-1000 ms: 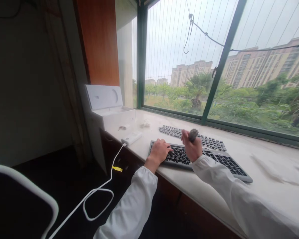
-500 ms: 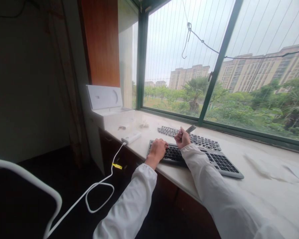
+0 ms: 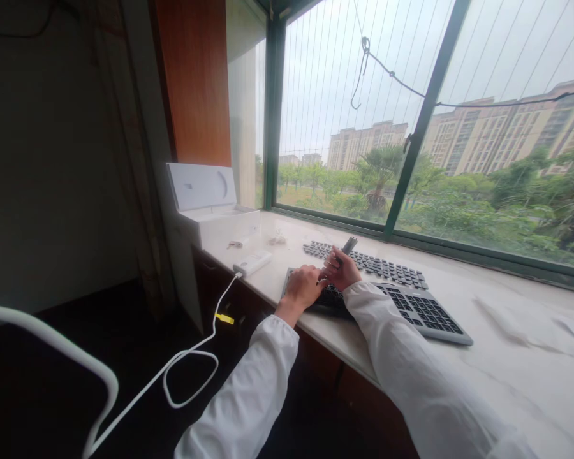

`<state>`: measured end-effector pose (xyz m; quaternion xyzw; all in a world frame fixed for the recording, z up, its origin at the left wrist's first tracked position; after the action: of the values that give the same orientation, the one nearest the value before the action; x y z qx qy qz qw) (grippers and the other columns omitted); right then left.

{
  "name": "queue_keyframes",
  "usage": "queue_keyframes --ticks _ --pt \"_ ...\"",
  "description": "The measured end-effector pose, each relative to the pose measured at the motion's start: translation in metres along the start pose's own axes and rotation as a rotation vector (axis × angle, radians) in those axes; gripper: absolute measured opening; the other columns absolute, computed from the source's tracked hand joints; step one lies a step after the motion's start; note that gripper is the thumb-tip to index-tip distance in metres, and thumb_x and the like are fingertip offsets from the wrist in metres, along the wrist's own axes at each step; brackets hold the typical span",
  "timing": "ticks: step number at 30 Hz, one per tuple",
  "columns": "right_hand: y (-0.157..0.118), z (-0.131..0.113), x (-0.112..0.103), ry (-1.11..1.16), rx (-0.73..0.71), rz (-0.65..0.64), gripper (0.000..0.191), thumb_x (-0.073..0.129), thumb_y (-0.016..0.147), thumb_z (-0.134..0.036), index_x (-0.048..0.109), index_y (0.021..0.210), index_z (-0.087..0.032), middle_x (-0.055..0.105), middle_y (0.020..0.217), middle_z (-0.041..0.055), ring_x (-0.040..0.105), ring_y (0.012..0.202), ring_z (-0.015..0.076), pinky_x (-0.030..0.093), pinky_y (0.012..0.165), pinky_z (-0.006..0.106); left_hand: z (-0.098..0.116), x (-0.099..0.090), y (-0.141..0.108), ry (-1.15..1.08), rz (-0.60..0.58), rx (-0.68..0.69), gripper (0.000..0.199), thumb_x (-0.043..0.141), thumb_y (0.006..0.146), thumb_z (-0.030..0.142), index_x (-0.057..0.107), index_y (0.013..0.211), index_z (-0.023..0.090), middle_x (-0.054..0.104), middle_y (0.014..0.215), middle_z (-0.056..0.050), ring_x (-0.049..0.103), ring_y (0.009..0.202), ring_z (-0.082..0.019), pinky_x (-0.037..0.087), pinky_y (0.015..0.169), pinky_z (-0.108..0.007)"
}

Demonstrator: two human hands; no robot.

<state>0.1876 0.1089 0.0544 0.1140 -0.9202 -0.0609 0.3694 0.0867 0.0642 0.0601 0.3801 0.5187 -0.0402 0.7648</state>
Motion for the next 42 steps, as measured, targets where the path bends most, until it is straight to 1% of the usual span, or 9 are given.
queue_keyframes --ticks 5,10,21,26,29,32,36,39,42 --pt "-0.002 -0.001 0.007 -0.003 0.011 -0.114 0.025 0.066 0.081 -0.032 0.047 0.07 -0.02 0.031 0.048 -0.0085 0.028 0.039 0.0077 0.031 0.038 0.021 0.005 -0.005 -0.002 0.005 0.032 0.009 0.029 0.049 0.089 0.045 0.063 0.093 0.019 0.064 0.096 -0.007 0.058 0.093 -0.021 0.047 0.083 -0.034" --pt "-0.002 -0.003 0.007 -0.012 -0.002 -0.134 0.023 0.065 0.083 -0.031 0.047 0.071 -0.021 0.032 0.049 -0.008 0.031 0.041 0.0082 0.034 0.041 0.02 0.007 -0.01 -0.004 -0.02 0.033 -0.001 0.026 0.047 0.09 0.04 0.061 0.095 0.019 0.062 0.098 -0.007 0.057 0.096 -0.02 0.047 0.086 -0.033" --pt "-0.008 -0.007 0.007 -0.066 -0.042 -0.053 0.021 0.064 0.081 -0.028 0.047 0.07 -0.021 0.032 0.05 -0.0071 0.035 0.043 0.0095 0.039 0.045 0.021 0.005 -0.008 -0.005 -0.051 -0.041 -0.029 0.026 0.042 0.093 0.039 0.057 0.102 0.02 0.061 0.105 -0.006 0.056 0.1 -0.02 0.046 0.088 -0.033" --pt "-0.005 -0.003 0.0 -0.073 -0.017 -0.001 0.019 0.069 0.077 -0.028 0.053 0.073 -0.02 0.04 0.053 -0.0066 0.044 0.048 0.0092 0.048 0.057 0.023 0.007 -0.005 -0.005 -0.065 -0.037 -0.005 0.028 0.044 0.092 0.042 0.058 0.105 0.022 0.06 0.106 -0.006 0.056 0.099 -0.02 0.045 0.088 -0.033" --pt "-0.001 -0.002 -0.007 -0.068 -0.019 0.076 0.02 0.07 0.077 -0.033 0.055 0.077 -0.019 0.044 0.054 -0.0064 0.044 0.047 0.0084 0.044 0.048 0.02 0.004 -0.005 -0.004 -0.04 -0.013 -0.032 0.031 0.045 0.092 0.044 0.06 0.106 0.021 0.061 0.102 -0.006 0.055 0.098 -0.021 0.044 0.088 -0.034" --pt "0.002 -0.004 -0.012 -0.059 -0.043 0.165 0.026 0.067 0.08 -0.039 0.053 0.075 -0.019 0.034 0.047 -0.0094 0.031 0.037 0.006 0.031 0.035 0.017 -0.001 -0.005 -0.003 -0.019 0.005 -0.076 0.033 0.043 0.093 0.044 0.063 0.107 0.022 0.062 0.102 -0.007 0.053 0.1 -0.021 0.043 0.089 -0.035" --pt "0.006 -0.012 -0.017 -0.095 -0.127 0.24 0.042 0.064 0.082 -0.046 0.037 0.061 -0.021 0.021 0.04 -0.0116 0.015 0.032 0.0046 0.013 0.029 0.018 -0.005 0.0 -0.001 0.005 -0.023 -0.095 0.034 0.045 0.092 0.043 0.064 0.114 0.025 0.06 0.109 -0.007 0.05 0.104 -0.022 0.042 0.092 -0.034" --pt "0.007 -0.019 -0.024 -0.136 -0.214 0.31 0.055 0.062 0.082 -0.048 0.022 0.055 -0.022 0.017 0.038 -0.0114 0.01 0.031 0.0037 0.01 0.029 0.019 -0.008 0.006 -0.001 -0.01 -0.061 -0.101 0.03 0.048 0.091 0.039 0.066 0.111 0.027 0.06 0.109 -0.007 0.051 0.102 -0.021 0.042 0.091 -0.034" --pt "0.006 -0.022 -0.03 -0.187 -0.279 0.376 0.058 0.063 0.082 -0.047 0.017 0.054 -0.022 0.015 0.037 -0.0111 0.01 0.031 0.0037 0.009 0.028 0.02 -0.009 0.011 0.0 -0.033 -0.094 -0.096 0.027 0.046 0.092 0.035 0.068 0.106 0.028 0.06 0.107 -0.006 0.051 0.101 -0.02 0.042 0.091 -0.034"
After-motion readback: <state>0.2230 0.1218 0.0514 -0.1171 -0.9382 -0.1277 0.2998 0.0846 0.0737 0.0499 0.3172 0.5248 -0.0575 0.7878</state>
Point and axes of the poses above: each hand's wrist, its own y-axis towards the middle knuckle, its own x-axis out of the palm, z = x × y, the point moved 7 cm from there along y, towards the middle knuckle
